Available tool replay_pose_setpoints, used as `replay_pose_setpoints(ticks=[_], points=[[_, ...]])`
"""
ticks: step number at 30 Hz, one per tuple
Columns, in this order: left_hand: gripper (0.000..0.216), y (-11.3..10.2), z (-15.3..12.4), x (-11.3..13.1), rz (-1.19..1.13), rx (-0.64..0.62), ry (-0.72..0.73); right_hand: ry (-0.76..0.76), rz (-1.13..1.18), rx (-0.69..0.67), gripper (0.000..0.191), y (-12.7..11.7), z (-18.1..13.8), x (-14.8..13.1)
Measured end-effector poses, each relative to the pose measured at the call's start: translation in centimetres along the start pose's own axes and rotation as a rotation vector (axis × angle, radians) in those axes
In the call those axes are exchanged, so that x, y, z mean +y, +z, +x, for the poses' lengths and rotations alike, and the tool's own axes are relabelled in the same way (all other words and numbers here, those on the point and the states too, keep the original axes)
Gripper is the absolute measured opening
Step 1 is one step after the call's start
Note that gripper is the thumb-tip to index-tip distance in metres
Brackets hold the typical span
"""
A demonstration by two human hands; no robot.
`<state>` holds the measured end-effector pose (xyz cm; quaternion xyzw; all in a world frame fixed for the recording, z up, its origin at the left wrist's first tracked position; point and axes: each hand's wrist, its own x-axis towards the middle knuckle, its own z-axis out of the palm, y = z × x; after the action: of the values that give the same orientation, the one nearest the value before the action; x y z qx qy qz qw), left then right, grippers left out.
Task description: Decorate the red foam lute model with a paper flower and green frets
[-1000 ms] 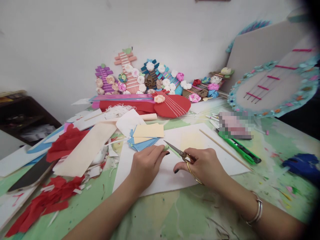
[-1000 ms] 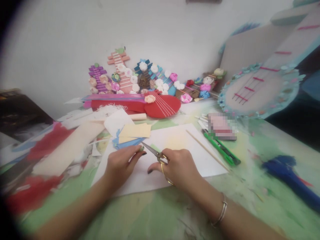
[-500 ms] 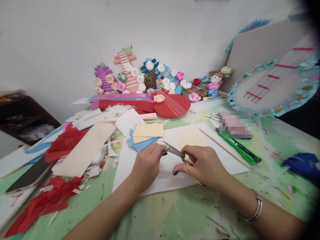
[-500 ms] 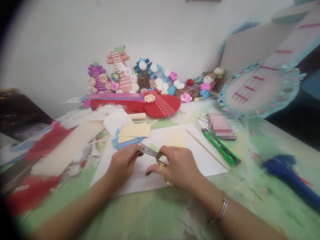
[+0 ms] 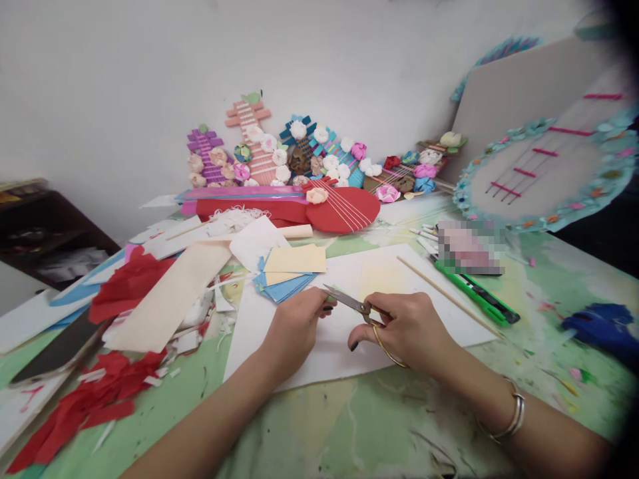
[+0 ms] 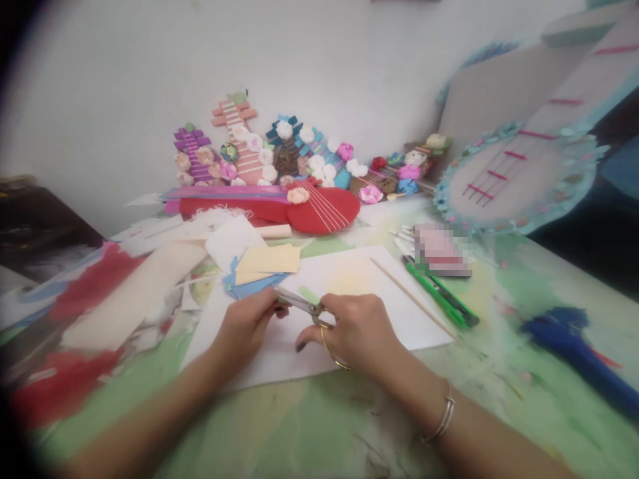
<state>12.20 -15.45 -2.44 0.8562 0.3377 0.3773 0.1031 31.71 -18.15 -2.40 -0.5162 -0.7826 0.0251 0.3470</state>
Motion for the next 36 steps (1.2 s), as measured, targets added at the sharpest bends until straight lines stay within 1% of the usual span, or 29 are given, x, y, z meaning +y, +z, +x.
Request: replay_pose_setpoints(ticks=[4, 6, 8, 12, 15, 18, 21, 24, 26, 30, 33, 36], points=[[0.022, -0.3, 0.2, 0.1, -0.122, -0.058, -0.090, 0.022, -0.045, 0.001, 0.049, -0.2, 0.1, 0.3], [0.021, -0.5, 0.5, 0.2, -0.229, -0.082, -0.175, 0.061, -0.049, 0.016, 0.048, -0.4, 0.3, 0.3], [0.019, -0.7, 0.7, 0.4, -0.393, -0.100, -0.293, 0.108, -0.018, 0.023, 0.048, -0.6, 0.5, 0.2], [0.013, -0.7, 0.9, 0.5, -0.802, -0.069, -0.542, 0.176, 0.075, -0.051, 0.045, -0.7, 0.6, -0.3], [0.018, -0.5, 0.8, 0.3, -0.982, -0.022, -0.658, 0.207, 0.108, -0.112, 0.043, -0.5, 0.6, -0.6], [0.019, -0.4, 0.8, 0.1, -1.099, 0.013, -0.691, 0.240, 0.127, -0.141, 0.041, -0.3, 0.6, -0.8], [0.018, -0.4, 0.8, 0.2, -1.198, 0.060, -0.700, 0.257, 0.159, -0.181, 0.034, -0.2, 0.5, -0.9], [0.014, -0.4, 0.9, 0.3, -1.250, 0.112, -0.730, 0.262, 0.199, -0.229, 0.025, -0.2, 0.4, -1.1], [0.013, -0.4, 1.0, 0.3, -1.265, 0.154, -0.758, 0.253, 0.204, -0.242, 0.024, -0.2, 0.3, -1.2], [0.013, -0.5, 1.0, 0.2, -1.271, 0.212, -0.778, 0.219, 0.176, -0.208, 0.028, -0.3, 0.3, -1.2], [0.011, -0.6, 1.0, 0.0, -1.287, 0.213, -0.731, 0.233, 0.201, -0.179, 0.031, -0.3, 0.4, -1.1], [0.010, -0.6, 0.9, 0.1, -1.299, 0.198, -0.688, 0.273, 0.285, -0.156, 0.029, -0.1, 0.5, -1.0]])
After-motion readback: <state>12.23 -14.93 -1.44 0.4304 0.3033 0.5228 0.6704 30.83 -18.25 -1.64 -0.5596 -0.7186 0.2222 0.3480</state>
